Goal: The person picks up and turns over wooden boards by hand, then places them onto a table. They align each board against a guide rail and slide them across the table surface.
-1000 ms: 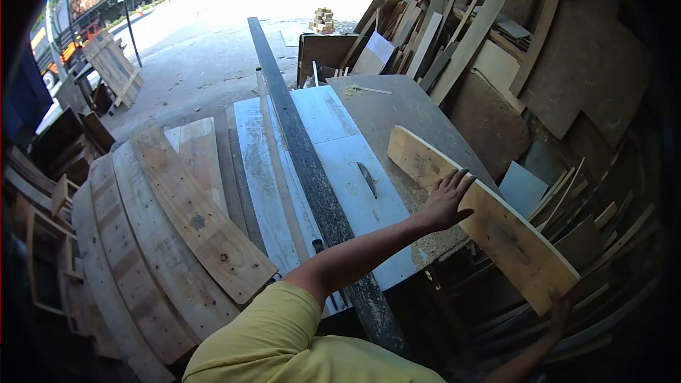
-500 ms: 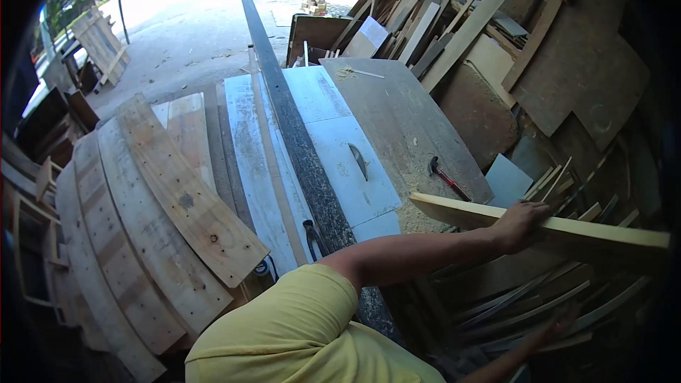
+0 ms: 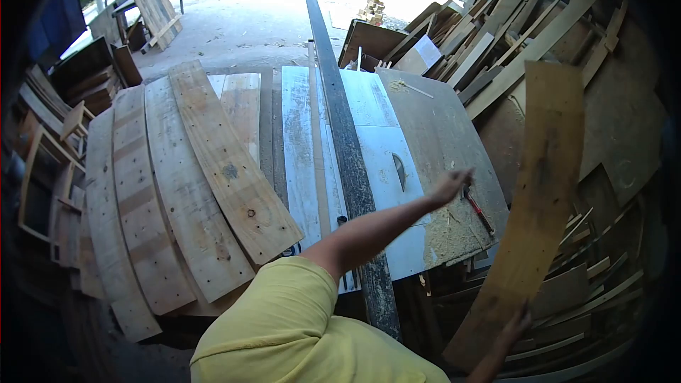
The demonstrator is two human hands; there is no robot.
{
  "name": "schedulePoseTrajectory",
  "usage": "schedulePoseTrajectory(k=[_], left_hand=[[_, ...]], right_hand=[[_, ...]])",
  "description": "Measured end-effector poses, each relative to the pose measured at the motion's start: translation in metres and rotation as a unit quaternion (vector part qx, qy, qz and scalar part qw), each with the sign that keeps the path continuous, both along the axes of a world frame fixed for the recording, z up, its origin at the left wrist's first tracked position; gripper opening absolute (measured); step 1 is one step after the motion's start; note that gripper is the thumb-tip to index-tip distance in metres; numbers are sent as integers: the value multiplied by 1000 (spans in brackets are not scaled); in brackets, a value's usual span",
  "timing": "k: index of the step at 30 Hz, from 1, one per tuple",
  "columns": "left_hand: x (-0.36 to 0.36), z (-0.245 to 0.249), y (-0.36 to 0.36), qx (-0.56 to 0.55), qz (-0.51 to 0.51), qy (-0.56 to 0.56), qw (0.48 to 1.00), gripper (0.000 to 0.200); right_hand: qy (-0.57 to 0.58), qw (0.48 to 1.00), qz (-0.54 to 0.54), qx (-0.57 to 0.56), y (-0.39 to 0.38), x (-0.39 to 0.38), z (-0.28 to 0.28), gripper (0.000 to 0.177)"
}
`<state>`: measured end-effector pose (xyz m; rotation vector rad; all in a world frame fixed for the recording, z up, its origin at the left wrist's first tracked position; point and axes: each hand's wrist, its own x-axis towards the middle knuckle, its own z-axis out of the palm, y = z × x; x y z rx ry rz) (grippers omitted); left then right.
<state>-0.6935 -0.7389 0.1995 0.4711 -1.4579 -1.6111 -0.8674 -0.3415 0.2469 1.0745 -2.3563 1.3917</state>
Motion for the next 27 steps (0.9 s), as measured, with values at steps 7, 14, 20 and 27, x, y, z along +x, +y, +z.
schedulePoseTrajectory(k=[7, 14, 20, 27], left_hand=[[250, -171, -103, 26, 413, -666, 621, 51], [249, -173, -120, 163, 407, -552, 709, 36], [222, -150, -95, 11, 475, -372, 797, 24], [117, -149, 40, 84, 422, -302, 851, 29]], right_hand=[[-62, 997, -34, -11, 61, 55, -37, 53], [-99, 969, -65, 217, 119, 48, -69, 50], [-101, 981, -25, 166, 142, 1, -115, 50], [-134, 974, 46, 177, 142, 4, -103, 55]])
